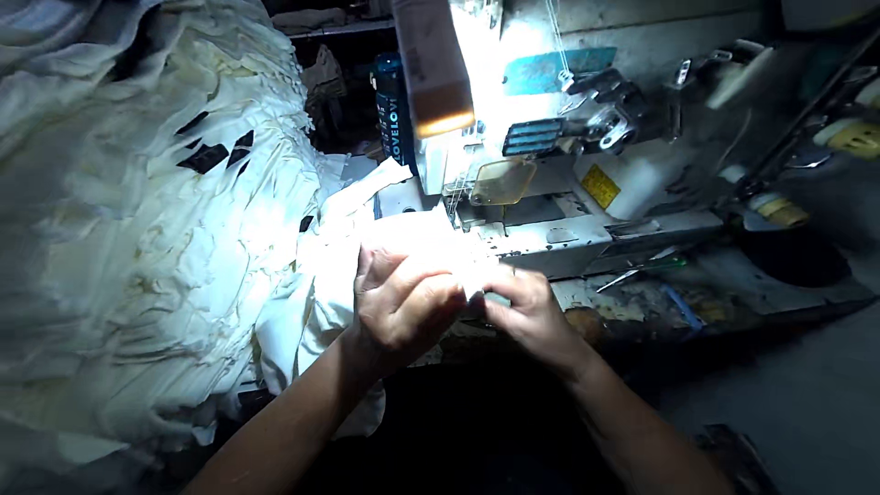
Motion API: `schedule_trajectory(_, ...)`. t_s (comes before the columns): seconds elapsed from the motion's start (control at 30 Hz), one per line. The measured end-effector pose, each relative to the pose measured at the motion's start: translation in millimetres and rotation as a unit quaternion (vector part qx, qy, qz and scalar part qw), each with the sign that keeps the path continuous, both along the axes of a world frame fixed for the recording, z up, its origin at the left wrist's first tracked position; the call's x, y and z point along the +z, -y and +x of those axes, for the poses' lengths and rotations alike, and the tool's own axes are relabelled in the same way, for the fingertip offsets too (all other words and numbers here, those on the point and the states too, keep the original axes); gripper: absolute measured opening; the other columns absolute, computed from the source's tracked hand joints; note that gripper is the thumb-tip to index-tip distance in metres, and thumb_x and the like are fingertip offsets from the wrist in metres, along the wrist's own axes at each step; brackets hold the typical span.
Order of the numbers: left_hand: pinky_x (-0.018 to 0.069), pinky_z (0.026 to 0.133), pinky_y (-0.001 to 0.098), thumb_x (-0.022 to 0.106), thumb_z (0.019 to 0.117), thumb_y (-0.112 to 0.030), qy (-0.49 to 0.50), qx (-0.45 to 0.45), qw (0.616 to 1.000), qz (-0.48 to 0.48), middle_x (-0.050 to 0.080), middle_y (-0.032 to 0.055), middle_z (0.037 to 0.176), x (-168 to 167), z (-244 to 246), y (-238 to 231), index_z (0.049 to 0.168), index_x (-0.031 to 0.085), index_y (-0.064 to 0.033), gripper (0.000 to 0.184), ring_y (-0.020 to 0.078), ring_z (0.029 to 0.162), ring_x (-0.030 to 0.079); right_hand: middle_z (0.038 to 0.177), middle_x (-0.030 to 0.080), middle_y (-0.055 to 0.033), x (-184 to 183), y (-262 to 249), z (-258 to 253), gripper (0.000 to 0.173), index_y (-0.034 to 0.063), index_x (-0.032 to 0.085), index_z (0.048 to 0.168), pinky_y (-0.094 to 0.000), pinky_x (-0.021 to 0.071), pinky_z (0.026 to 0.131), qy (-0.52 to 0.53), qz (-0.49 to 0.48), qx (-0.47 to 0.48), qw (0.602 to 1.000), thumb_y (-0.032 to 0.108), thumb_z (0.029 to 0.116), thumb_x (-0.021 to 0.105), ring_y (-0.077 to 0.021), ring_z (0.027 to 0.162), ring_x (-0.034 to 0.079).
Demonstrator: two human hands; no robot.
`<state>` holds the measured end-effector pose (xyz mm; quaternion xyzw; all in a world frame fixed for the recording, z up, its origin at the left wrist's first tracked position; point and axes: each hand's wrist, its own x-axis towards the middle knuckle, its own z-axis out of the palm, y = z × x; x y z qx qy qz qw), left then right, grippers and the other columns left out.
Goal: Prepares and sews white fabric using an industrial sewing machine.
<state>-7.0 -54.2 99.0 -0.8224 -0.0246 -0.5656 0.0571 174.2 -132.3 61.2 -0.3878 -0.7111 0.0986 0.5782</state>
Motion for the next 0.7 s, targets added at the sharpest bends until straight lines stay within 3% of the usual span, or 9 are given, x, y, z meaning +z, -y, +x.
schedule_trajectory(0.1, 0.0398, 0.097, 0.0296, 0.065, 0.0992, -0.023, -0.035, -0.017, 0.998, -0.049, 0.068, 0.0019, 0.092, -4, -13, 8, 0.086, 0.064, -0.0114, 0.018, 0.0139, 0.104, 0.059, 0.086, 0.070, -0.0032, -11, 30, -13, 0.021, -0.0001, 0.070, 0.088, -0.0129, 0.0512, 0.083, -0.045, -0.019, 0.042, 0.998, 0.018, 0.0989, 0.067, 0.0025, 0.089, 0.064)
schedule_trajectory(0.17, 0.0437, 0.094, 0.0281, 0.067, 0.0970, -0.022, -0.065, -0.018, 0.993, -0.096, 0.069, 0.0020, 0.093, 16, -21, 18, 0.091, 0.066, -0.0103, 0.013, 0.0116, 0.100, 0.061, 0.082, 0.068, -0.0034, -18, 38, -15, 0.023, -0.0003, 0.069, 0.086, -0.0114, 0.0502, 0.080, -0.053, -0.020, 0.029, 0.998, 0.019, 0.0981, 0.068, 0.0029, 0.084, 0.063)
schedule_trajectory(0.23, 0.0454, 0.087, 0.0310, 0.061, 0.0989, -0.017, -0.158, -0.002, 0.985, -0.064, 0.071, 0.0046, 0.096, 41, -19, 26, 0.093, 0.070, -0.0089, 0.013, 0.0142, 0.096, 0.064, 0.082, 0.069, -0.0045, -20, 39, -16, 0.023, -0.0013, 0.070, 0.087, -0.0116, 0.0507, 0.080, -0.055, -0.020, 0.022, 0.998, 0.019, 0.0979, 0.068, 0.0028, 0.084, 0.064)
schedule_trajectory(0.3, 0.0500, 0.081, 0.0396, 0.058, 0.0945, -0.010, -0.330, 0.010, 0.944, 0.005, 0.071, 0.0061, 0.096, 50, -4, 16, 0.089, 0.071, -0.0092, 0.014, 0.0203, 0.091, 0.067, 0.086, 0.072, -0.0063, -21, 38, -17, 0.021, -0.0018, 0.072, 0.090, -0.0141, 0.0530, 0.085, -0.049, -0.022, 0.027, 0.998, 0.017, 0.0970, 0.069, 0.0006, 0.088, 0.066)
schedule_trajectory(0.4, 0.0463, 0.070, 0.0459, 0.068, 0.0831, -0.011, -0.498, -0.002, 0.867, 0.005, 0.064, 0.0059, 0.074, 46, 7, -11, 0.083, 0.071, -0.0088, 0.004, 0.0237, 0.070, 0.064, 0.086, 0.070, -0.0060, -32, 29, -15, 0.019, 0.0017, 0.073, 0.088, -0.0211, 0.0490, 0.090, -0.031, -0.030, 0.026, 0.999, 0.018, 0.0959, 0.069, -0.0078, 0.094, 0.063)
schedule_trajectory(0.5, 0.0467, 0.070, 0.0438, 0.075, 0.0800, -0.021, -0.542, 0.024, 0.840, -0.006, 0.063, 0.0016, 0.068, 62, 1, -23, 0.076, 0.071, -0.0137, 0.009, 0.0199, 0.066, 0.063, 0.087, 0.072, -0.0057, -49, 20, -13, 0.019, 0.0025, 0.076, 0.093, -0.0191, 0.0506, 0.089, -0.035, -0.050, -0.013, 0.998, 0.018, 0.0969, 0.067, -0.0062, 0.092, 0.066)
schedule_trajectory(0.6, 0.0448, 0.055, 0.0432, 0.074, 0.0796, -0.030, -0.554, 0.070, 0.829, 0.013, 0.059, 0.0013, 0.064, 72, 3, -47, 0.069, 0.067, -0.0158, 0.020, 0.0221, 0.062, 0.063, 0.085, 0.074, -0.0064, -57, 8, -9, 0.018, 0.0011, 0.078, 0.095, -0.0162, 0.0520, 0.084, -0.040, -0.058, -0.027, 0.997, 0.015, 0.0967, 0.067, -0.0036, 0.084, 0.067)
schedule_trajectory(0.7, 0.0417, 0.057, 0.0439, 0.072, 0.0811, -0.032, -0.547, 0.082, 0.833, 0.021, 0.056, 0.0016, 0.061, 83, 6, -59, 0.067, 0.062, -0.0157, 0.024, 0.0225, 0.062, 0.062, 0.084, 0.075, -0.0072, -58, -5, -4, 0.018, 0.0005, 0.078, 0.094, -0.0178, 0.0523, 0.083, -0.032, -0.059, -0.033, 0.997, 0.015, 0.0961, 0.067, -0.0053, 0.082, 0.068)
